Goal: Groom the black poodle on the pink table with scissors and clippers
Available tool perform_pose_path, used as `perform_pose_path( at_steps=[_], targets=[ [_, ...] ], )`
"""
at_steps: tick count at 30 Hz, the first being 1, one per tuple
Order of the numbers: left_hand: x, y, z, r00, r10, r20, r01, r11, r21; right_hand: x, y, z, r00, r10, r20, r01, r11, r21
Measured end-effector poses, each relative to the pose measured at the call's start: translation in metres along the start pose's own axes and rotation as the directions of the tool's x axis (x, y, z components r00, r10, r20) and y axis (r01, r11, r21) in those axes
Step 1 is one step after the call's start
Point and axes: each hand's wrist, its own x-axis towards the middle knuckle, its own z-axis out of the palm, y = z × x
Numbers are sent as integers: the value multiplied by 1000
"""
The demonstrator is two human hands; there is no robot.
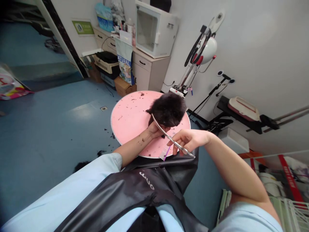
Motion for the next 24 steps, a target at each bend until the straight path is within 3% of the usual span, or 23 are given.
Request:
perform_pose_path(
  at_steps=[16,24],
  targets=[
    [8,-9,7,996,-30,87,32,999,-17,-4,7,11,988,5,-157,-13,999,-50],
    [11,-13,17,999,-51,11,51,998,-45,0,14,17,980,27,-198,-44,996,-78]
  ],
)
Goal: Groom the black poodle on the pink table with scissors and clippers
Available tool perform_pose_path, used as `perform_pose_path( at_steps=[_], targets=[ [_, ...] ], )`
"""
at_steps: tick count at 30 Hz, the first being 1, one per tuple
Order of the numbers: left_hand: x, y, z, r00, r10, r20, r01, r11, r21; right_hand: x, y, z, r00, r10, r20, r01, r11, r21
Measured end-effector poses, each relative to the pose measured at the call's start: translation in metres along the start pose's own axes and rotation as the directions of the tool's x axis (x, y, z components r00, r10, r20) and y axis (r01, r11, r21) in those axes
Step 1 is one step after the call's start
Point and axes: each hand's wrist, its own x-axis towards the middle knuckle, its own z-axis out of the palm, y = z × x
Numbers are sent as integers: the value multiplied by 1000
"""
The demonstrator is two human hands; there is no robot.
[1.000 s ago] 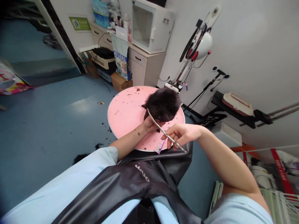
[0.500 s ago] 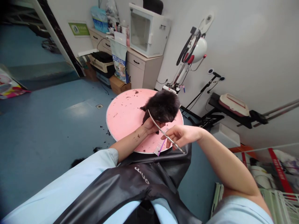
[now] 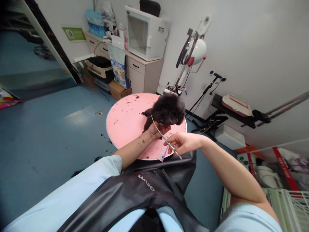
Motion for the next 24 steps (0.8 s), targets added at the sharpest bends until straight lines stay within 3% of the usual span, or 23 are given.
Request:
perform_pose_path(
  at_steps=[5,9,18,21,24],
  targets=[
    [-1,-2,3,1000,5,26,-5,1000,20,-2,1,3,1000,13,5,-13,999,32],
    [2,-4,5,996,-25,88,21,999,44,-5,3,3,998,5,-68,-3,1000,31],
    [8,-9,12,997,-37,72,32,997,71,-4,8,4,993,13,-118,-15,1000,-14],
    [16,-6,-5,1000,-30,8,28,987,161,8,29,16,992,25,-121,-34,997,-71],
    [18,5,-40,988,70,-136,-8,911,411,30,74,42,995,2,-101,-8,999,-53]
  ],
)
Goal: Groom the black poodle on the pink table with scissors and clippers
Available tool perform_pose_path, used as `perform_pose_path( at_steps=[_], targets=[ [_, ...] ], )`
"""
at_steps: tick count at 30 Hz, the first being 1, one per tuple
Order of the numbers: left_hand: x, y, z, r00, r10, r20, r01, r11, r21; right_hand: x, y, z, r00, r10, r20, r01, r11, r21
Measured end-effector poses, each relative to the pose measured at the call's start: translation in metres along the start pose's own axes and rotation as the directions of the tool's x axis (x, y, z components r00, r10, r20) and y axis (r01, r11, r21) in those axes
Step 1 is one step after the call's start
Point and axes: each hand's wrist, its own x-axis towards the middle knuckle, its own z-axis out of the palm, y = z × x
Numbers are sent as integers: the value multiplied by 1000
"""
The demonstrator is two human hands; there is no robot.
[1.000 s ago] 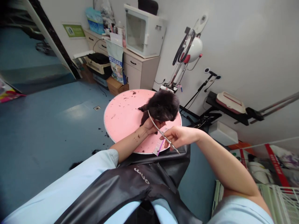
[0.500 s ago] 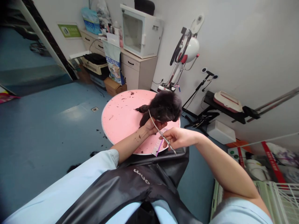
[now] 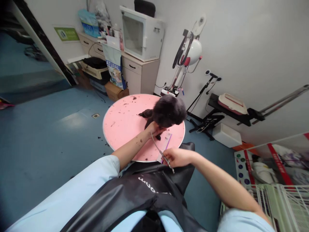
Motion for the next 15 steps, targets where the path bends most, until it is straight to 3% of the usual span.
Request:
perform_pose_path(
  at_steps=[2,3,4,6,8,10,12,15],
  targets=[
    [-1,2,-26,995,59,-76,-52,994,96,19,36,24,998,40,-43,-39,999,20],
    [-3,5,-37,991,97,-88,-86,989,116,29,54,35,984,99,-148,-99,995,3],
    [-5,8,-44,986,144,-81,-133,984,122,41,70,45,934,172,-314,-195,980,-45],
    [-9,17,-49,958,278,-64,-266,952,153,64,96,60,723,271,-635,-420,903,-93],
    [-10,27,-42,900,430,-72,-411,892,188,85,111,68,525,332,-783,-580,813,-44],
    [-9,32,-28,847,521,-106,-493,845,208,100,120,71,418,396,-818,-656,754,31],
    [-9,33,-12,825,550,-130,-520,829,208,108,128,72,363,448,-817,-671,734,104],
    [-8,27,7,812,564,-150,-527,819,226,112,143,72,338,495,-801,-595,772,225]
  ],
)
